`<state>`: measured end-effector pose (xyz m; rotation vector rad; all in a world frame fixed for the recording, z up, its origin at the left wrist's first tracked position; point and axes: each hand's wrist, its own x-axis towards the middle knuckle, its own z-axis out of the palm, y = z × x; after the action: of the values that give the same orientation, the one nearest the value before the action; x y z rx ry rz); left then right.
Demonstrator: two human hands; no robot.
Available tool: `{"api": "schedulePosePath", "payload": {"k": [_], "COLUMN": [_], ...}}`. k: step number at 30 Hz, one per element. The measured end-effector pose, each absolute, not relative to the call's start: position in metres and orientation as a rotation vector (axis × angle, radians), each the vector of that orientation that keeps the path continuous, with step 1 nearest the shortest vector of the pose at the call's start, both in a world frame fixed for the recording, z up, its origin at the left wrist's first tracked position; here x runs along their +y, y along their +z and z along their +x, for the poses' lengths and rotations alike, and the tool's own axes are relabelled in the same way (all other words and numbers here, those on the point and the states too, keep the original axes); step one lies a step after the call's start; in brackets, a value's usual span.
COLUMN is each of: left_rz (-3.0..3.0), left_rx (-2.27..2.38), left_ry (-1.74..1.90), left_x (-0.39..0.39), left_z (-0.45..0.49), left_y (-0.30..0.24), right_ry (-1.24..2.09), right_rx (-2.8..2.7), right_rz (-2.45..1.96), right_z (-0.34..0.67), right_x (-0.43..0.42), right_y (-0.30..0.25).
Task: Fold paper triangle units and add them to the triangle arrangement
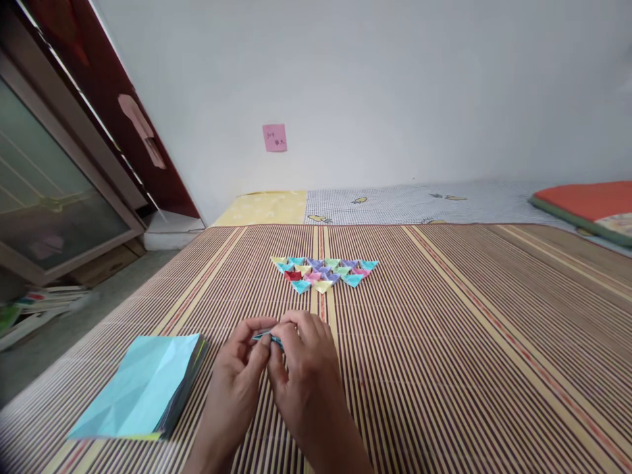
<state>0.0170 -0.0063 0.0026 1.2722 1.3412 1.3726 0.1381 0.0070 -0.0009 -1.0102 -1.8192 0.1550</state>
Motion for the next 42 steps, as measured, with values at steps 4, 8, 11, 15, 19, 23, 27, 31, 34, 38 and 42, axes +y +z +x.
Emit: {"api": "schedulePosePath", "payload": {"k": [4, 8, 11, 15, 19, 23, 27, 31, 34, 38, 42], "left_rz": [1.214, 1.161, 1.093, 0.951, 0.71, 0.467, 0.38, 0.35, 0.356, 0.341, 0.168], "left_rx": [1.384, 1.356, 1.288, 1.147, 0.927, 0.781, 0.771, 0.834, 0.899, 0.796, 0.642], "left_ry": [1.392, 1.445, 1.47, 1.503, 1.47, 1.398, 1.428, 1.447, 1.467, 1.427, 1.247], "left_x": [-0.005, -0.004, -0.004, -0.003, -0.002, -0.001, 0.001, 0.001, 0.0, 0.002, 0.004], "left_z": [0.019, 0.02, 0.023, 0.027, 0.029, 0.028, 0.027, 0.029, 0.031, 0.031, 0.033], "left_y": [0.002, 0.002, 0.0, -0.005, -0.004, 0.001, 0.004, 0.007, 0.008, 0.005, 0.004], "right_ry": [0.125, 0.08, -0.004, -0.047, 0.029, 0.086, -0.005, -0.04, -0.023, 0.056, 0.098], "right_rx": [-1.874, -1.911, -1.89, -1.848, -1.816, -1.821, -1.832, -1.864, -1.86, -1.874, -1.868], "right_rz": [-1.084, -1.146, -1.205, -1.249, -1.218, -1.22, -1.216, -1.192, -1.143, -1.048, -1.029], "right_z": [0.138, 0.137, 0.137, 0.138, 0.14, 0.141, 0.142, 0.144, 0.146, 0.151, 0.152], "right_x": [0.007, 0.005, 0.003, 0.003, 0.006, 0.009, 0.01, 0.012, 0.015, 0.018, 0.02], "right_y": [-0.002, -0.002, -0.002, -0.004, -0.007, -0.009, -0.008, -0.007, -0.009, -0.012, -0.016]}}
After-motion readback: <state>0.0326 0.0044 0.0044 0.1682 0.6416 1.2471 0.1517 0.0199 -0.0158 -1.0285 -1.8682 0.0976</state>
